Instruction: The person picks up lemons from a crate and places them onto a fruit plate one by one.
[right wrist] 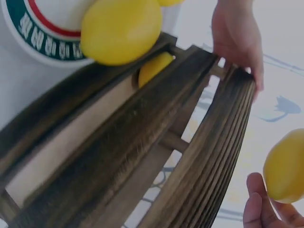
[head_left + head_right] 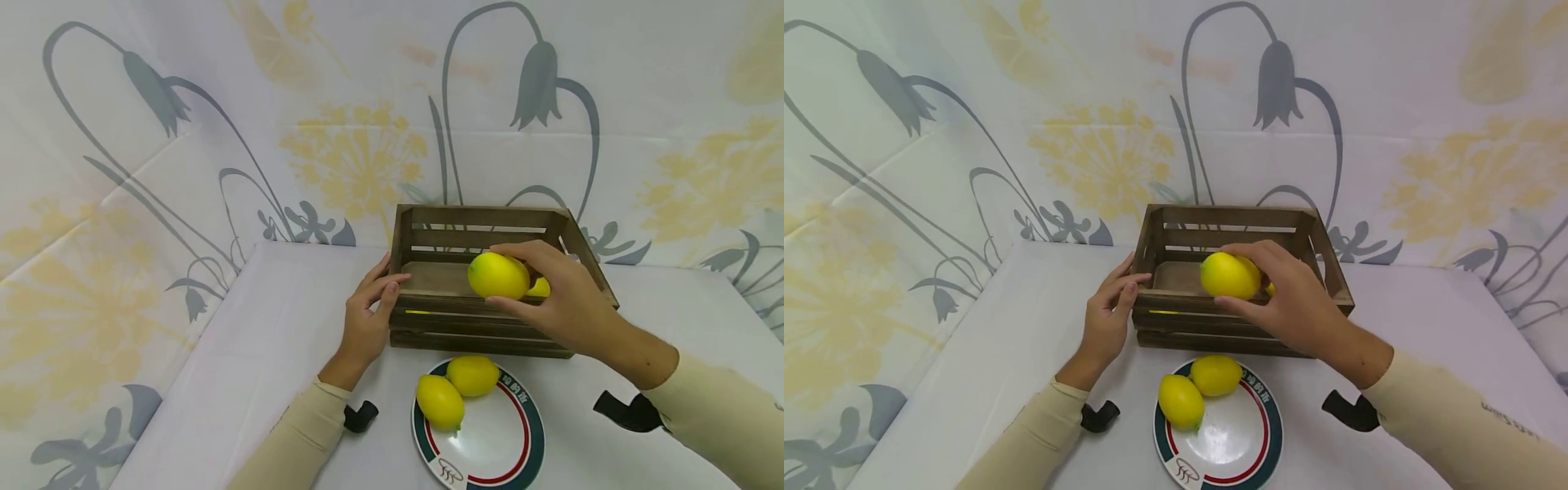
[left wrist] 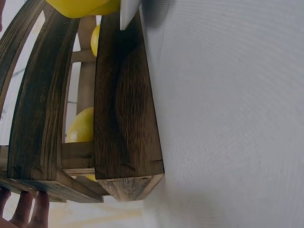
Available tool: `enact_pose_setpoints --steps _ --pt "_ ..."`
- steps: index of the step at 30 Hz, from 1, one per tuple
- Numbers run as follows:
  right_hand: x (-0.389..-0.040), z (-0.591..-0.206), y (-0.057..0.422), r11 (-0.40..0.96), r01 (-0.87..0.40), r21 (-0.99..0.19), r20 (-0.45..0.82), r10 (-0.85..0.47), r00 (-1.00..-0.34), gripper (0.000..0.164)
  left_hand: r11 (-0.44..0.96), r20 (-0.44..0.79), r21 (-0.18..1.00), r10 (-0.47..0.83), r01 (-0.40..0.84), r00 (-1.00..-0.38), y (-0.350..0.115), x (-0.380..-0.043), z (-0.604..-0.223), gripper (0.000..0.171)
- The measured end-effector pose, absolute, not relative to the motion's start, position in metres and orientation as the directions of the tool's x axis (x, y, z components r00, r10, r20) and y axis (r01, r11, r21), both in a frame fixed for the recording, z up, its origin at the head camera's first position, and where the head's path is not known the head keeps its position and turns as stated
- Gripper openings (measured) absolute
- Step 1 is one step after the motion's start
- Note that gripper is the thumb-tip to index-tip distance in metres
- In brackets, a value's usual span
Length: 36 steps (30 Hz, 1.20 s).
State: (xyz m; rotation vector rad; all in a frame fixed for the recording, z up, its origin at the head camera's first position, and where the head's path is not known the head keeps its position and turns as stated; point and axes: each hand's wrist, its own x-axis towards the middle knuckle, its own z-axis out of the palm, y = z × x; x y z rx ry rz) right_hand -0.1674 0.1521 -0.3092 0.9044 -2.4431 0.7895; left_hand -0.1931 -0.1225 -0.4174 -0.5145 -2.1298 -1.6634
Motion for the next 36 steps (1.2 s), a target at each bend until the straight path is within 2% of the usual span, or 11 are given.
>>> enact_pose_setpoints --steps 12,21,26,36 --pt "-0.133 -0.332 0.151 0.577 -0.701 -0.420 0.572 -0.432 -0.698 0.078 0.263 0.503 0.829 0.037 0.494 -0.864 -0.125 -0.193 -0.417 0.028" --pt "-0.114 -0.354 0.152 0.578 -0.653 -0.489 0.531 -0.397 -0.749 0.071 0.270 0.498 0.829 0.043 0.490 -0.866 -0.122 -0.192 -0.417 0.029" --pt "-0.109 -0.366 0.151 0.561 -0.628 -0.539 0.515 -0.371 -0.773 0.069 0.254 0.511 0.825 0.049 0.505 -0.858 -0.122 -0.192 -0.419 0.029" --pt "-0.107 -0.384 0.146 0.533 -0.649 -0.543 0.544 -0.365 -0.756 0.072 0.256 0.520 0.818 0.048 0.514 -0.853 -0.124 -0.193 -0.420 0.028"
